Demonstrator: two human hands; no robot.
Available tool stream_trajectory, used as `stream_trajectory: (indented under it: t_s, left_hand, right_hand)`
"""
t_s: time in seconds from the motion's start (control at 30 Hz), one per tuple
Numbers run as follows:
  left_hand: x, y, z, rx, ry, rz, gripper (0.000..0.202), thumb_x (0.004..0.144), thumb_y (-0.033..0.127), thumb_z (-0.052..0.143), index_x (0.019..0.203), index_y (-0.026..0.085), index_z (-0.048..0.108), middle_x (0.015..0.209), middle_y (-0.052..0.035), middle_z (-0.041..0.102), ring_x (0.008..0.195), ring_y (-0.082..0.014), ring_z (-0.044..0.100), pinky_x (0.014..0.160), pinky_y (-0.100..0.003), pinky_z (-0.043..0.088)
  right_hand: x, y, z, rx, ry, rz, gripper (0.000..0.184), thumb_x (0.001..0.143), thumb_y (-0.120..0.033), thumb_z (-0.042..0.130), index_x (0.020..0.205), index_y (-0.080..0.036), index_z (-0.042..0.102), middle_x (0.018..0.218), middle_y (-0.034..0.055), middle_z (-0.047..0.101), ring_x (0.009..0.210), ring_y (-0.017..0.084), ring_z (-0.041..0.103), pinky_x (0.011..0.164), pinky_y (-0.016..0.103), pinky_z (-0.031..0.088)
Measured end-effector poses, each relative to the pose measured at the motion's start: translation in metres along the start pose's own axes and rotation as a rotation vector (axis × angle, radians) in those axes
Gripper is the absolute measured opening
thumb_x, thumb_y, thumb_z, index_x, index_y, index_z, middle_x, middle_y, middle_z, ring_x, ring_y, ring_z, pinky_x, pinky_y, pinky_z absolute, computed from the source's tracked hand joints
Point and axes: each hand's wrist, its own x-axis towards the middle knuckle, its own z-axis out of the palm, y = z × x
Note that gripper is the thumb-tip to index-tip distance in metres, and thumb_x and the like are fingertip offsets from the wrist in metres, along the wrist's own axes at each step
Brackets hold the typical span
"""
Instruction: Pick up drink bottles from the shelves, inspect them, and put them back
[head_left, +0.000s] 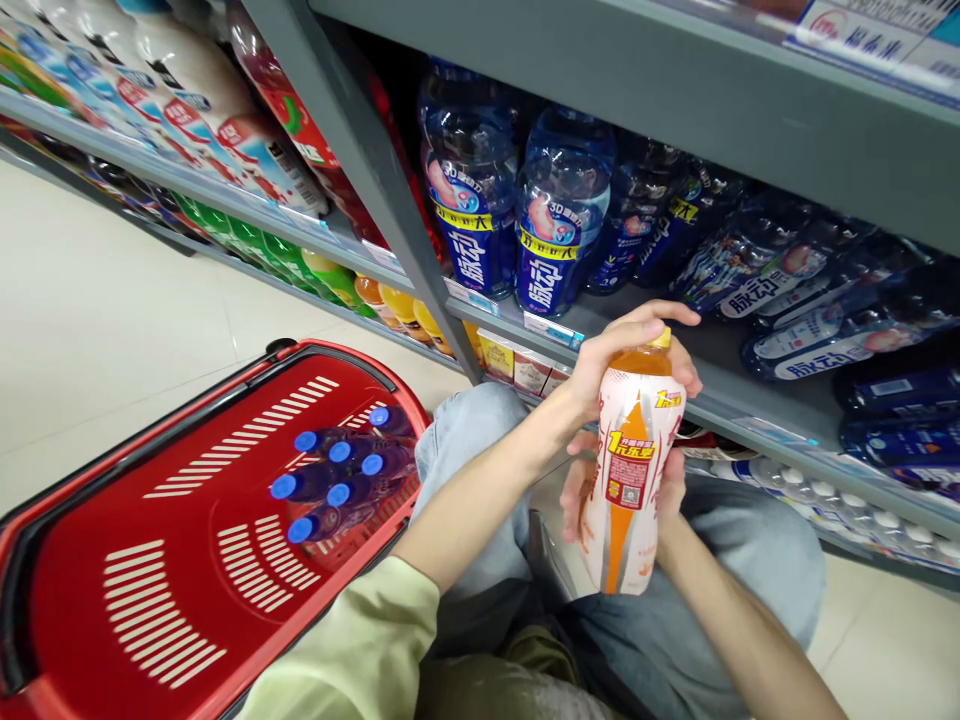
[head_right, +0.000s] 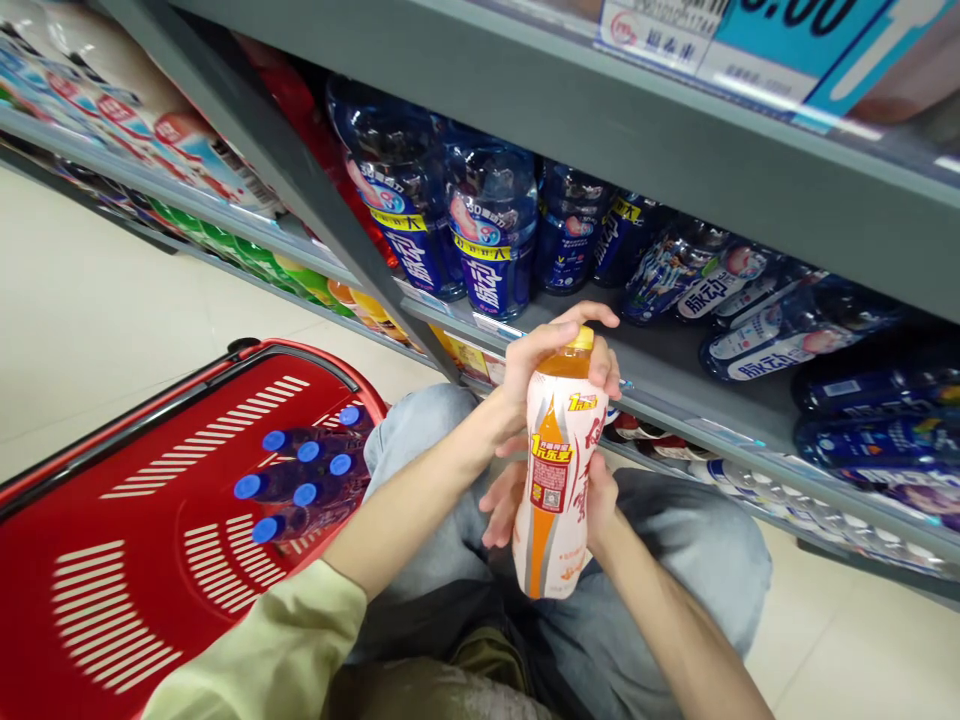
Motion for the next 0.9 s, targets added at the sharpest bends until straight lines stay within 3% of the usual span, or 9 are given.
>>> stream_trajectory:
  t_s: [0.13,0.37,0.57,0.73,0.9]
  left_hand:
    - [0.0,0.0,-0.001,0.079,0.052,-0.028,0.029,0.079,0.039,0.066,0.097,0.017,0.061,0.064,-0.0038,0.069,0.062,-0.0211,0.069,0.063,-0.031,0.054]
    - [0.007,-0.011,-0.011,0.14,0.22,-0.046,0.027,0.077,0.042,0.067,0.087,0.019,0.057,0.066,-0.0043,0.072,0.06,-0.0205,0.068,0.055,-0.029,0.051]
    - [0.008,-0.014,-0.01,0.149,0.23,-0.071,0.029,0.073,0.042,0.069,0.085,0.019,0.057,0.067,-0.005,0.071,0.06,-0.0205,0.068,0.057,-0.03,0.052]
    - [0.009,-0.013,-0.01,0.083,0.199,-0.061,0.025,0.071,0.036,0.067,0.084,0.017,0.059,0.068,-0.0033,0.069,0.064,-0.0199,0.067,0.063,-0.032,0.054]
    - [0.008,-0.013,-0.011,0.02,0.17,-0.035,0.022,0.068,0.027,0.065,0.088,0.016,0.061,0.072,-0.0016,0.066,0.071,-0.0205,0.07,0.07,-0.033,0.054]
  right_hand:
    - [0.0,-0.011,0.004,-0.019,0.092,-0.047,0.085,0.072,-0.086,0.053,0.121,-0.018,0.061,0.095,0.0127,0.076,0.068,0.03,0.074,0.053,0.039,0.057]
    - [-0.003,-0.024,0.002,-0.007,0.116,-0.033,0.082,0.079,-0.087,0.041,0.115,-0.017,0.064,0.108,0.0165,0.075,0.078,0.03,0.074,0.053,0.039,0.058]
    - [-0.005,-0.02,0.001,0.005,0.151,-0.005,0.08,0.075,-0.093,0.035,0.1,-0.021,0.058,0.086,0.0093,0.075,0.066,0.028,0.072,0.045,0.039,0.056]
    - [-0.003,-0.019,0.003,0.07,0.061,-0.006,0.077,0.076,-0.094,0.027,0.09,-0.023,0.051,0.075,0.0044,0.071,0.058,0.025,0.069,0.044,0.037,0.055]
    - [-0.001,-0.014,-0.007,0.148,-0.148,-0.06,0.066,0.084,-0.087,0.027,0.085,-0.025,0.046,0.068,0.0009,0.069,0.057,0.025,0.07,0.047,0.036,0.055]
